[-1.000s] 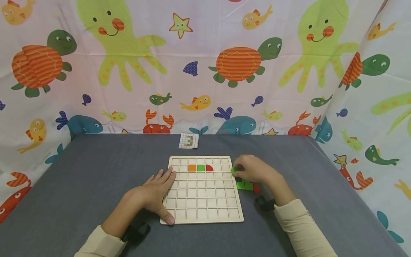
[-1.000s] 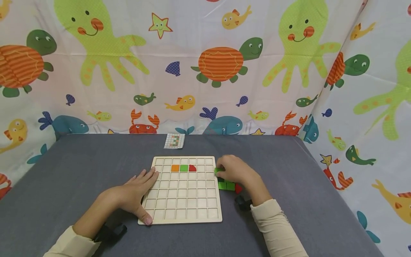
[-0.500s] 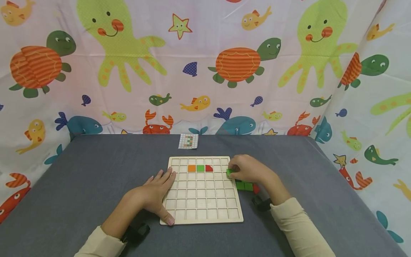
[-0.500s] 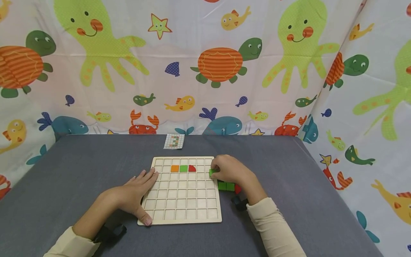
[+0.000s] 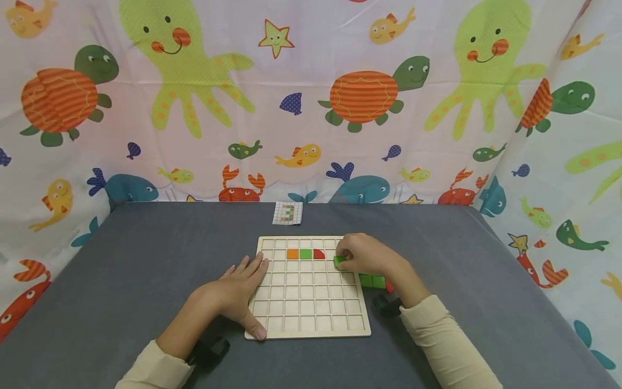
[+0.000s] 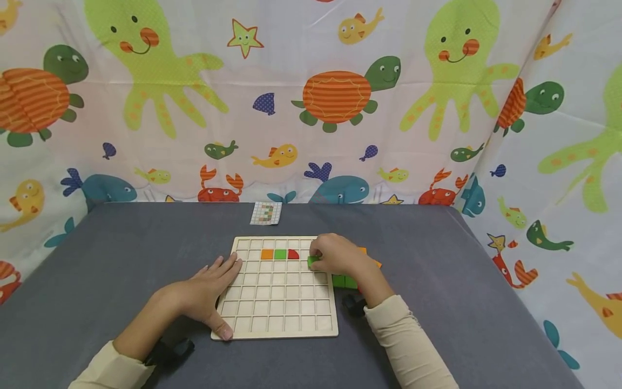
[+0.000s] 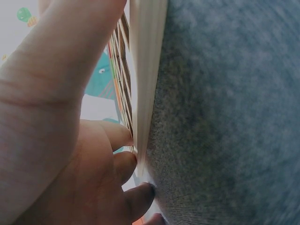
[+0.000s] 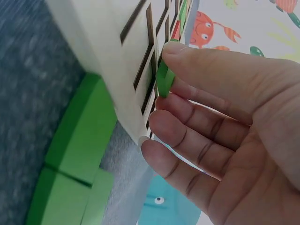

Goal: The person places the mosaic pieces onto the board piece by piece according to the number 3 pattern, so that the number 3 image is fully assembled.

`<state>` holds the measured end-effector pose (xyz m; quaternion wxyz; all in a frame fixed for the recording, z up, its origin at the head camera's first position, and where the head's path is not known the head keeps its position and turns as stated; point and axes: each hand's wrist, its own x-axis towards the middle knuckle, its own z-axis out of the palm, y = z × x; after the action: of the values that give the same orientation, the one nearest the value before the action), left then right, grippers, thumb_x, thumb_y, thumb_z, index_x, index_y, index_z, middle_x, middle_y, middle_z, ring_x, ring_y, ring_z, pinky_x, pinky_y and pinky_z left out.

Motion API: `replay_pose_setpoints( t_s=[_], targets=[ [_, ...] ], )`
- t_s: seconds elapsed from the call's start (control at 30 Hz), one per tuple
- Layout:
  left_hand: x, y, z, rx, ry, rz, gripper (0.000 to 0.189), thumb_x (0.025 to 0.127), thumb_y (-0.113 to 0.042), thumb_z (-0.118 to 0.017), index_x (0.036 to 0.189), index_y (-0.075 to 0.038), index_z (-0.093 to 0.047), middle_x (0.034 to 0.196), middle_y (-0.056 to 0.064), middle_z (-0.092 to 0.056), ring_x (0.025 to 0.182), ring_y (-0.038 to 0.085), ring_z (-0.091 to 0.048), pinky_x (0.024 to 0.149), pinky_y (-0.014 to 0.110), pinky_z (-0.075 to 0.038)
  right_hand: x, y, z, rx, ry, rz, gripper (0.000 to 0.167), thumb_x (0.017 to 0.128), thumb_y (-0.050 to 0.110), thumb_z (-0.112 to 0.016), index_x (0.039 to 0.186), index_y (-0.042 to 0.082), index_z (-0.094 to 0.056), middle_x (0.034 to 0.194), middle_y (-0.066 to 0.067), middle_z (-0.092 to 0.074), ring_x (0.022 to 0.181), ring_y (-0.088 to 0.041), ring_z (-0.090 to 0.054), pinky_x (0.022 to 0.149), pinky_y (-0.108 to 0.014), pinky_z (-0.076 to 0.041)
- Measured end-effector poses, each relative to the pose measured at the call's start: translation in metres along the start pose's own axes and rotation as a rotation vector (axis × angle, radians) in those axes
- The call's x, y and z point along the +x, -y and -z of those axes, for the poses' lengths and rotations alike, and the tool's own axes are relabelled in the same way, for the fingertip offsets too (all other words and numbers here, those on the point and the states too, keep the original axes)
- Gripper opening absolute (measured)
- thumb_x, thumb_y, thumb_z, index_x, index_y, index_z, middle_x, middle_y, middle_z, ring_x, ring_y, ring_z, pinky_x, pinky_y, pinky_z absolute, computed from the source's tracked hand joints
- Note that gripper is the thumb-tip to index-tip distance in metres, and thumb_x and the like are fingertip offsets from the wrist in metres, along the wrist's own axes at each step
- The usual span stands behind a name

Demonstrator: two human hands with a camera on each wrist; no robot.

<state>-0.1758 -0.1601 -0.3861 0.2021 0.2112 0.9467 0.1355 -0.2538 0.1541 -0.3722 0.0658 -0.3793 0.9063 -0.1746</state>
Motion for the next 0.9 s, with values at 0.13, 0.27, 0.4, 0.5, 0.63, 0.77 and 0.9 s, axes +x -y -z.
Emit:
replay_pose_setpoints(
  t_s=[0.13, 0.27, 0.4, 0.5, 0.63, 0.77, 0.9],
  targets=[
    [0.001, 0.001, 0.001, 0.01, 0.003, 0.007, 0.151, 0.05, -0.072, -0.087, 0.16, -0.003, -0.013, 0.166, 0.019, -0.003, 0.15, 0.043, -0.002, 0.116, 0.061, -0.011, 0.004, 0.003, -0.002, -0.005, -0.001, -0.002, 0.006, 0.086, 0.009, -0.08, 0.087, 0.01, -0.073, 0.082, 0.004, -0.062, 0.072, -0.011, -0.05, 0.067, -0.031, -0.047],
    [0.002, 0.001, 0.001, 0.021, 0.003, 0.011, 0.151, 0.049, -0.073, -0.087, 0.161, -0.004, -0.013, 0.166, 0.017, -0.003, 0.15, 0.042, -0.002, 0.117, 0.06, -0.011, 0.008, 0.006, -0.005, -0.019, 0.007, -0.016, 0.006, 0.087, 0.011, -0.08, 0.087, 0.012, -0.074, 0.085, 0.003, -0.063, 0.074, -0.012, -0.053, 0.068, -0.031, -0.048],
    [0.002, 0.0, 0.0, 0.009, 0.007, 0.005, 0.15, 0.05, -0.072, -0.087, 0.16, -0.002, -0.013, 0.166, 0.019, -0.003, 0.15, 0.043, -0.003, 0.116, 0.061, -0.012, 0.012, 0.011, -0.009, -0.031, 0.013, -0.021, 0.009, 0.087, 0.012, -0.08, 0.095, 0.009, -0.076, 0.091, 0.0, -0.066, 0.079, -0.013, -0.057, 0.072, -0.031, -0.05],
    [0.001, 0.0, 0.0, -0.001, 0.008, 0.002, 0.15, 0.05, -0.071, -0.088, 0.16, -0.002, -0.013, 0.166, 0.02, -0.003, 0.15, 0.044, -0.003, 0.116, 0.061, -0.012, 0.014, 0.015, -0.01, -0.044, 0.014, -0.01, 0.008, 0.087, 0.013, -0.081, 0.092, 0.011, -0.075, 0.089, 0.0, -0.065, 0.079, -0.014, -0.054, 0.07, -0.031, -0.048],
    [0.0, 0.0, -0.001, -0.002, 0.001, -0.001, 0.15, 0.05, -0.071, -0.088, 0.16, -0.002, -0.014, 0.166, 0.02, -0.003, 0.15, 0.044, -0.003, 0.116, 0.06, -0.012, 0.017, 0.02, -0.011, -0.057, 0.016, 0.005, 0.01, 0.086, 0.014, -0.081, 0.086, 0.013, -0.071, 0.084, -0.001, -0.061, 0.077, -0.014, -0.049, 0.068, -0.031, -0.044],
    [0.001, 0.001, -0.001, 0.0, -0.011, -0.007, 0.151, 0.048, -0.072, -0.088, 0.16, -0.002, -0.015, 0.166, 0.019, -0.004, 0.15, 0.044, -0.004, 0.117, 0.06, -0.011, 0.02, 0.023, -0.013, -0.06, 0.014, 0.01, 0.013, 0.086, 0.013, -0.081, 0.083, 0.012, -0.069, 0.082, -0.002, -0.059, 0.076, -0.015, -0.047, 0.067, -0.031, -0.041],
    [0.001, 0.001, -0.001, 0.001, -0.014, -0.006, 0.151, 0.048, -0.072, -0.088, 0.16, -0.002, -0.015, 0.166, 0.019, -0.005, 0.15, 0.043, -0.004, 0.117, 0.059, -0.011, 0.022, 0.024, -0.015, -0.062, 0.005, 0.012, 0.014, 0.086, 0.012, -0.081, 0.082, 0.011, -0.067, 0.081, -0.004, -0.058, 0.076, -0.016, -0.046, 0.066, -0.032, -0.039]
  ],
)
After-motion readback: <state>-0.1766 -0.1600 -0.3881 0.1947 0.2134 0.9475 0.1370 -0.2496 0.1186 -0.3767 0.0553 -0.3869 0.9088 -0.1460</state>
